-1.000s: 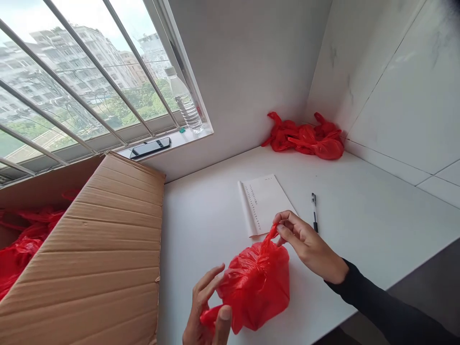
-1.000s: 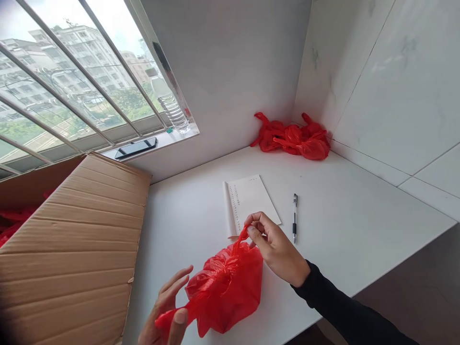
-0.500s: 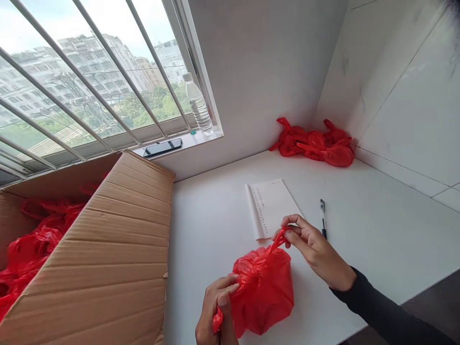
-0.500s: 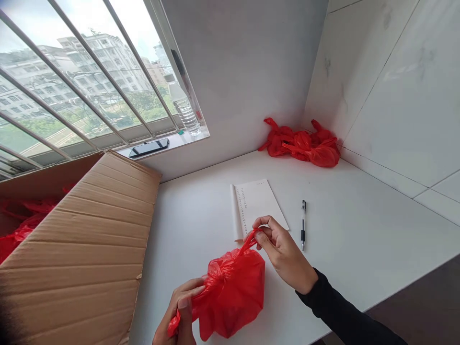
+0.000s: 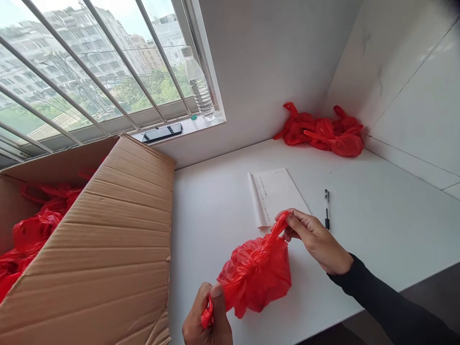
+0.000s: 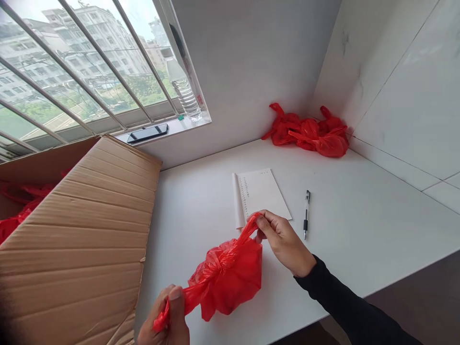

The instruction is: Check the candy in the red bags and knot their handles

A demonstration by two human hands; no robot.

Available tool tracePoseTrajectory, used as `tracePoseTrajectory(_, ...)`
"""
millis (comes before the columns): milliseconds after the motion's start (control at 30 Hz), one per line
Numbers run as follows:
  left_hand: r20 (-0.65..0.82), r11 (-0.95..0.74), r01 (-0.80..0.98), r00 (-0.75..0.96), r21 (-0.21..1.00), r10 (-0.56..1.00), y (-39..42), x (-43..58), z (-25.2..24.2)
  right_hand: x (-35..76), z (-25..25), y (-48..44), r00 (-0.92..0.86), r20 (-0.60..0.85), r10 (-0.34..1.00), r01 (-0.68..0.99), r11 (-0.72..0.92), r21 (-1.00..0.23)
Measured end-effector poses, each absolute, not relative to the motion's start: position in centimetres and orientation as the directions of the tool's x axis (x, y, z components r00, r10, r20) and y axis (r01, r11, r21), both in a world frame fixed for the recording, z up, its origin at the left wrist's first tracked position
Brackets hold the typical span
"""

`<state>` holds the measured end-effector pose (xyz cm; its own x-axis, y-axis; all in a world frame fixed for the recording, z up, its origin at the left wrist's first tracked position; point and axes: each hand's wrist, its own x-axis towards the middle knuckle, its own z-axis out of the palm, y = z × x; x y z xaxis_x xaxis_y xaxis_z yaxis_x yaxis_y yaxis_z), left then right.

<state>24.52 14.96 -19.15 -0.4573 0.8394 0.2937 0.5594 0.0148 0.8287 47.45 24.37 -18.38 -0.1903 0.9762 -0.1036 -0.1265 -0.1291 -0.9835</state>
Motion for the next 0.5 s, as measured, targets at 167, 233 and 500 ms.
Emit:
tracePoseTrajectory(167,0.152,0.185,0.595,-0.470,0.782,0.869,14.3,23.3,-20.1,49.1,-19.4,24.7,-0.110,-0.079,0.991,0.015,-0.078,-0.997)
tracePoseTrajectory(233,0.057,0.240,0.514,-0.496,0.823,0.866,14.4,22.7,-20.2,49.5,-19.6,24.7,-0.093,-0.090,0.992,0.032,-0.088,-0.996)
tracePoseTrajectory(500,-0.220,0.219,-0.045,-0.377,0.975,0.900,14.2,24.5,-19.6,47.7,-18.7,23.1,-0.308,-0.114,0.944,0.041,-0.106,-0.994)
